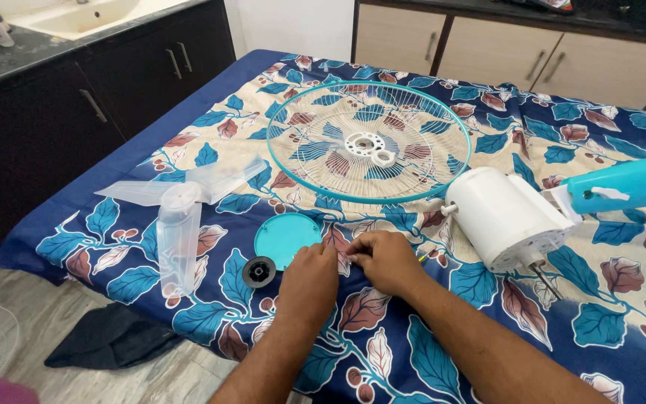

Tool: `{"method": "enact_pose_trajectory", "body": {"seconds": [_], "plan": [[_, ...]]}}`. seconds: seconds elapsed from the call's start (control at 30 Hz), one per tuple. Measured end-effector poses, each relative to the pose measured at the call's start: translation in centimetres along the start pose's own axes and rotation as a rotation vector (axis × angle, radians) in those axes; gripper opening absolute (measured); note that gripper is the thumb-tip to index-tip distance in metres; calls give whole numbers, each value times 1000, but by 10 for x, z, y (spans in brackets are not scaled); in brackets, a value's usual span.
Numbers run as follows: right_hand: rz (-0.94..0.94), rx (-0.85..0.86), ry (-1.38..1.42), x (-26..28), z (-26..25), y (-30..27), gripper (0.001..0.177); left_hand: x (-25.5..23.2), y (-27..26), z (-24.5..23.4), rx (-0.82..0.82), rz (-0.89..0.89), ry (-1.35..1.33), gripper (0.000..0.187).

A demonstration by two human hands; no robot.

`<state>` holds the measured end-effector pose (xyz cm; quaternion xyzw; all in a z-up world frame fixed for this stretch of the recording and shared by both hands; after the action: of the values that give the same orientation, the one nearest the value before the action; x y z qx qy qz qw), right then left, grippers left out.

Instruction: The person uses a yellow screwdriver to loosen and remove screws from the back of a white fan motor housing. They then reposition the motor and use the screwdriver to tighten screws on the teal fan base.

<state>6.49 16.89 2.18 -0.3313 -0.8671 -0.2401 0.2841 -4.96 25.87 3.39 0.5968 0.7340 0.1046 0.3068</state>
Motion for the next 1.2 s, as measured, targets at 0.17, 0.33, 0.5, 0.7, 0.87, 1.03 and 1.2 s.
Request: {"method": "enact_pose_trajectory", "body": {"seconds": [0.17, 0.33, 0.5, 0.7, 0.87, 1.03, 1.2], "plan": [[-168, 3, -116, 16, 0, -4, 17, 0, 3, 3, -12, -2, -26, 22], [-348, 9, -498, 35, 19, -14, 10, -1, 2, 10, 115, -20, 72, 28], [-414, -1, -535, 38, 26, -17, 10, 13, -5, 18, 226, -154, 67, 25], [-461, -93, -460, 44, 20, -20, 9, 21, -2, 21, 214, -103, 44, 20], [-249, -119, -185, 43, 12, -5, 12, 47, 18, -17, 21, -176, -46, 20], [-62, -83, 110, 45, 20, 14, 15, 81, 31, -41, 70, -336, -113, 35], [147, -15, 236, 35, 37, 24, 15, 89, 26, -37, 141, -429, -81, 39]]}}
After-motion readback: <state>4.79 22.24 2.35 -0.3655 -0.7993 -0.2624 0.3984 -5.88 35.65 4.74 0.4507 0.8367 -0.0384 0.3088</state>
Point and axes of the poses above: each hand's wrist, its own y-axis towards the middle knuckle, its own z-axis out of the palm, x = y × z, the point moved 8 cm from there along y, towards the middle knuckle, and after that the axes turned 4 degrees about -x, right-handed, at the moved point
